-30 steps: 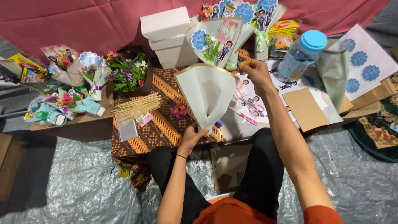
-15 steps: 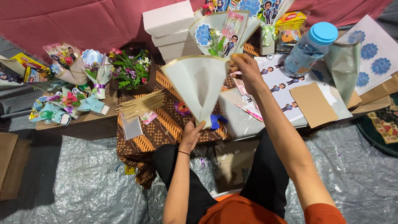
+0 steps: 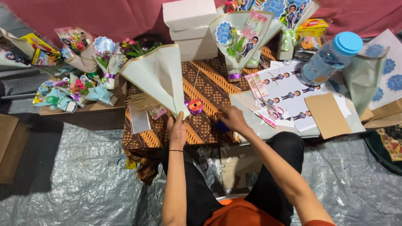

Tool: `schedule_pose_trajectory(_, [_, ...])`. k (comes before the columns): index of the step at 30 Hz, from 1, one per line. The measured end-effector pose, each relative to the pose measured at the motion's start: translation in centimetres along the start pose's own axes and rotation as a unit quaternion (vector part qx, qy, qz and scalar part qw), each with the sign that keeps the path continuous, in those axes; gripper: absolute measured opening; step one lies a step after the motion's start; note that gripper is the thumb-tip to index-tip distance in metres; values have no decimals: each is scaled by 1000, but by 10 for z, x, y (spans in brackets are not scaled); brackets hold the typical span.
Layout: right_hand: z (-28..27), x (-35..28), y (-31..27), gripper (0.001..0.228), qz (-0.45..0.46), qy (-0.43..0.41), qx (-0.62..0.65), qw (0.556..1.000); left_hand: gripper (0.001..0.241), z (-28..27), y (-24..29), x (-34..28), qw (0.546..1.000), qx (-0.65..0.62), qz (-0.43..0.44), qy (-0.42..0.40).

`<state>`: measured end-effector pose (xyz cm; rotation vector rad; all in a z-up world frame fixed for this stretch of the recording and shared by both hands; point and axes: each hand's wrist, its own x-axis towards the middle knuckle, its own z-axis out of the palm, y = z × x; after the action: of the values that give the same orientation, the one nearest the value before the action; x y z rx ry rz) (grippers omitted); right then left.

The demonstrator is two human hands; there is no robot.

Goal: Folding wrapping paper and cutting out printed characters to assemble a decorative bouquet

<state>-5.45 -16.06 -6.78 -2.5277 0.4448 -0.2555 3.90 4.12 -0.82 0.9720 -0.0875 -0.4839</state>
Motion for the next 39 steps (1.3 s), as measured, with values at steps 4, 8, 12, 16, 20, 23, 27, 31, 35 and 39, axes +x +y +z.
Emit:
schedule_pose_trajectory(4, [55, 43, -1, 26, -46, 37, -54, 997, 72, -24, -9, 11, 998, -25, -16, 55])
schedule_pose_trajectory(8, [52, 55, -57, 37, -65, -1, -65, 996, 67, -32, -13, 15, 993, -83, -12, 79])
schedule_pose_trajectory(12, [45, 65, -89, 71, -28, -77, -106, 991, 66, -31, -11, 17, 995, -59, -13, 85])
schedule_pose_trajectory(16, [81, 78, -44, 61, -47, -67, -129, 988, 61, -42, -36, 29, 994, 49, 12, 95])
schedule_pose_trajectory(20, [51, 49, -30, 52, -34, -23, 25, 999, 65, -34, -36, 23, 986, 127, -15, 104])
schedule_pose_trajectory(23, [8, 23, -39, 56, -18, -60, 209, 976, 83, -19, -22, 18, 988, 108, -77, 80])
schedule_pose_trajectory(27, [-37, 2, -59, 52, 46, -147, 335, 930, 95, 6, -8, 1, 985, 100, -135, 36])
schedule_pose_trajectory(31, [-55, -2, -73, 53, 46, -173, 357, 917, 97, 14, -7, -11, 979, 139, -145, 22])
schedule_pose_trajectory(35, [-61, -2, -80, 55, 34, -208, 391, 896, 88, 41, 7, -25, 983, 120, -139, 21])
schedule_pose_trajectory(39, [-62, -7, -86, 55, 44, -213, 397, 892, 86, 22, -15, -15, 985, 103, -135, 15])
